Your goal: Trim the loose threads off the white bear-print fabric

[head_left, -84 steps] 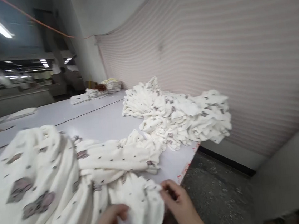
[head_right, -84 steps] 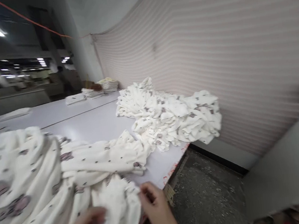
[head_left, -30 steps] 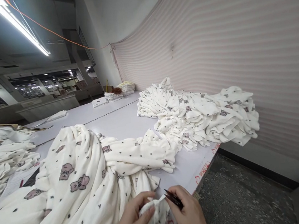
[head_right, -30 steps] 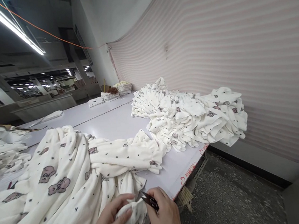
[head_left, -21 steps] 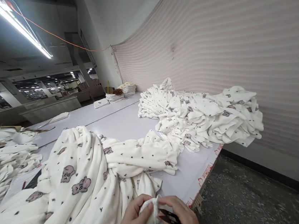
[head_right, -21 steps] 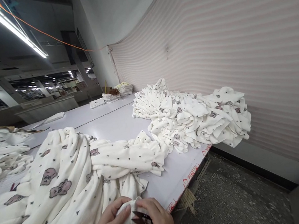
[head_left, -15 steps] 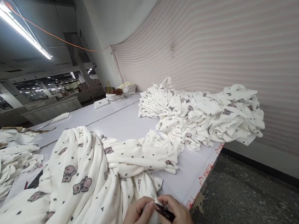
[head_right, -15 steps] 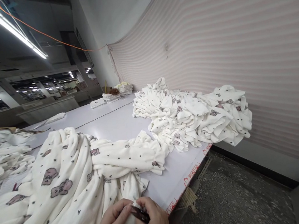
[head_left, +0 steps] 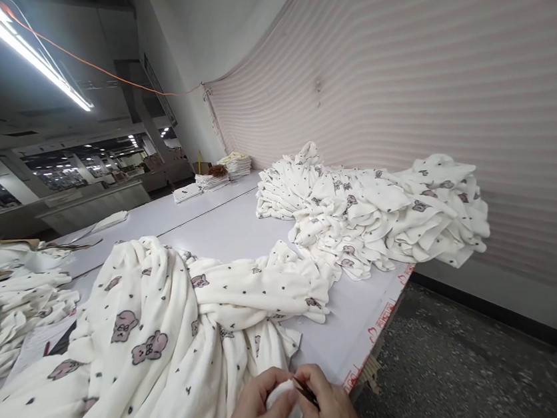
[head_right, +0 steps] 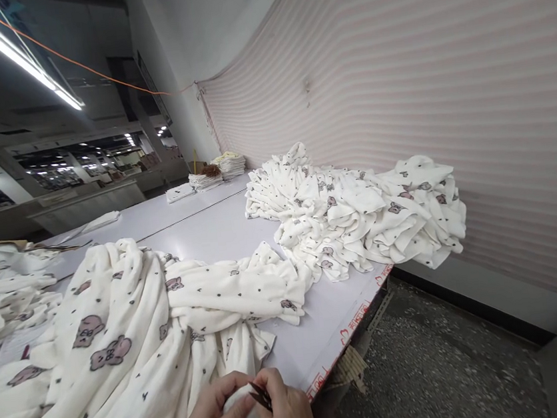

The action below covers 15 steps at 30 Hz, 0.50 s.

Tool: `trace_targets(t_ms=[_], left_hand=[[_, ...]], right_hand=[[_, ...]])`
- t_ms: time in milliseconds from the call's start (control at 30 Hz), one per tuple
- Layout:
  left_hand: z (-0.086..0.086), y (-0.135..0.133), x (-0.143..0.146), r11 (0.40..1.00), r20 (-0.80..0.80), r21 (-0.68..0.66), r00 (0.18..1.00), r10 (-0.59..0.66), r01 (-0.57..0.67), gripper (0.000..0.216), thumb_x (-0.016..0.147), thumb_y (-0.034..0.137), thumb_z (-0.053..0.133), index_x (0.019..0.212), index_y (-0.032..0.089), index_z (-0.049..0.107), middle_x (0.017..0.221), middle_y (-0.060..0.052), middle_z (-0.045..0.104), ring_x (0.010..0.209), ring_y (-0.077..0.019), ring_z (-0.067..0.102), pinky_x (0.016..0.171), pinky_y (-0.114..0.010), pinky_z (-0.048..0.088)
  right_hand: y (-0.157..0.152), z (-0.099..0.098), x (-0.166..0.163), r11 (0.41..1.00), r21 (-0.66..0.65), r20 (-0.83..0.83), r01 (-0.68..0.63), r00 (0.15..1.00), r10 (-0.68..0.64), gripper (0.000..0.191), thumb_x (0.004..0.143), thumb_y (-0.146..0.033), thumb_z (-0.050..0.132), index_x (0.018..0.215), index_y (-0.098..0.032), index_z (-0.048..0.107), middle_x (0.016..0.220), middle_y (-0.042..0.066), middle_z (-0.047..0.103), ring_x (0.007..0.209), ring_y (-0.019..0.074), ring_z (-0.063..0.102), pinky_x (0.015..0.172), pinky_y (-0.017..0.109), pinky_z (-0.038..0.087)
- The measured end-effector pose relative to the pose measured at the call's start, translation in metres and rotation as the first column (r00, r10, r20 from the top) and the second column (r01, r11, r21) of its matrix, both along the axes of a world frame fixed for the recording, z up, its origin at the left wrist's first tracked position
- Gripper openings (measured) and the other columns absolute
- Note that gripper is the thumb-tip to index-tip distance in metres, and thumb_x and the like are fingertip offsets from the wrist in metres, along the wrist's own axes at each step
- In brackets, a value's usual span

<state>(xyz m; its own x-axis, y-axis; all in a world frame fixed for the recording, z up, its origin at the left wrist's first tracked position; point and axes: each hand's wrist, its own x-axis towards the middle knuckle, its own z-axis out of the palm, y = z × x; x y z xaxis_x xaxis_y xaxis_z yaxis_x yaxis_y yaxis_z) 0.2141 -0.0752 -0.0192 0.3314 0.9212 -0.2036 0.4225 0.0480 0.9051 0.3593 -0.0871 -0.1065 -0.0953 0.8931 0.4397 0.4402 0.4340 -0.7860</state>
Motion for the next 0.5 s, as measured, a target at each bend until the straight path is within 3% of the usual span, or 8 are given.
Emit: trace_targets(t_ms=[133,233,300,400,500], left_hand=[[-0.003,-0.001,-0.002,0.999,-0.086,-0.020,0.996,0.023,-0.025,0.030,0.080,0.044,0.056,0.087,0.018,0.070,0.088,-0.003,0.069,0.090,-0.0232,0.057,0.081,-0.027,0.044],[-0.003,-0.001,-0.003,0.999,-0.088,-0.044,0.996,-0.005,0.001,0.033,0.082,0.045,0.054,0.086,0.016,0.069,0.085,-0.003,0.067,0.086,-0.0221,0.057,0.079,-0.027,0.044],[-0.002,0.000,-0.001,0.999,-0.063,-0.045,0.998,-0.002,-0.001,0.034,0.083,0.045,0.051,0.083,0.016,0.067,0.082,-0.002,0.067,0.085,-0.0220,0.057,0.078,-0.027,0.044],[0.000,0.002,0.001,0.999,-0.060,-0.032,0.998,-0.009,0.007,0.033,0.083,0.044,0.051,0.082,0.016,0.067,0.083,-0.003,0.067,0.088,-0.0231,0.057,0.079,-0.027,0.043],[-0.002,0.003,0.001,0.997,-0.072,-0.038,0.995,-0.062,0.060,0.033,0.083,0.044,0.051,0.082,0.015,0.067,0.082,-0.004,0.067,0.087,-0.0235,0.058,0.079,-0.028,0.043]], right_hand=[[0.002,0.008,0.010,0.998,-0.042,0.017,0.045,0.999,-0.044,0.013,0.092,-0.028,0.038,0.094,-0.022,0.050,0.069,0.001,0.067,0.062,0.0182,0.068,0.057,0.022,0.045],[0.003,0.023,0.019,0.992,-0.125,-0.101,0.004,0.995,-0.017,0.017,0.095,-0.029,0.037,0.086,-0.023,0.049,0.062,-0.002,0.065,0.056,0.0144,0.064,0.056,0.020,0.045],[0.001,0.032,0.024,0.990,-0.138,-0.150,-0.026,0.989,0.005,0.011,0.092,-0.029,0.045,0.090,-0.023,0.054,0.069,-0.002,0.068,0.063,0.0140,0.065,0.062,0.019,0.046],[-0.002,0.034,0.025,0.993,-0.107,0.017,-0.045,0.999,0.047,0.019,0.081,-0.019,0.057,0.098,-0.024,0.062,0.086,0.001,0.071,0.079,0.0181,0.067,0.069,0.022,0.046],[-0.004,0.027,0.024,0.985,-0.148,0.179,-0.086,0.977,0.112,0.022,0.077,-0.012,0.053,0.092,-0.024,0.063,0.085,0.002,0.071,0.077,0.0194,0.068,0.066,0.024,0.045]])
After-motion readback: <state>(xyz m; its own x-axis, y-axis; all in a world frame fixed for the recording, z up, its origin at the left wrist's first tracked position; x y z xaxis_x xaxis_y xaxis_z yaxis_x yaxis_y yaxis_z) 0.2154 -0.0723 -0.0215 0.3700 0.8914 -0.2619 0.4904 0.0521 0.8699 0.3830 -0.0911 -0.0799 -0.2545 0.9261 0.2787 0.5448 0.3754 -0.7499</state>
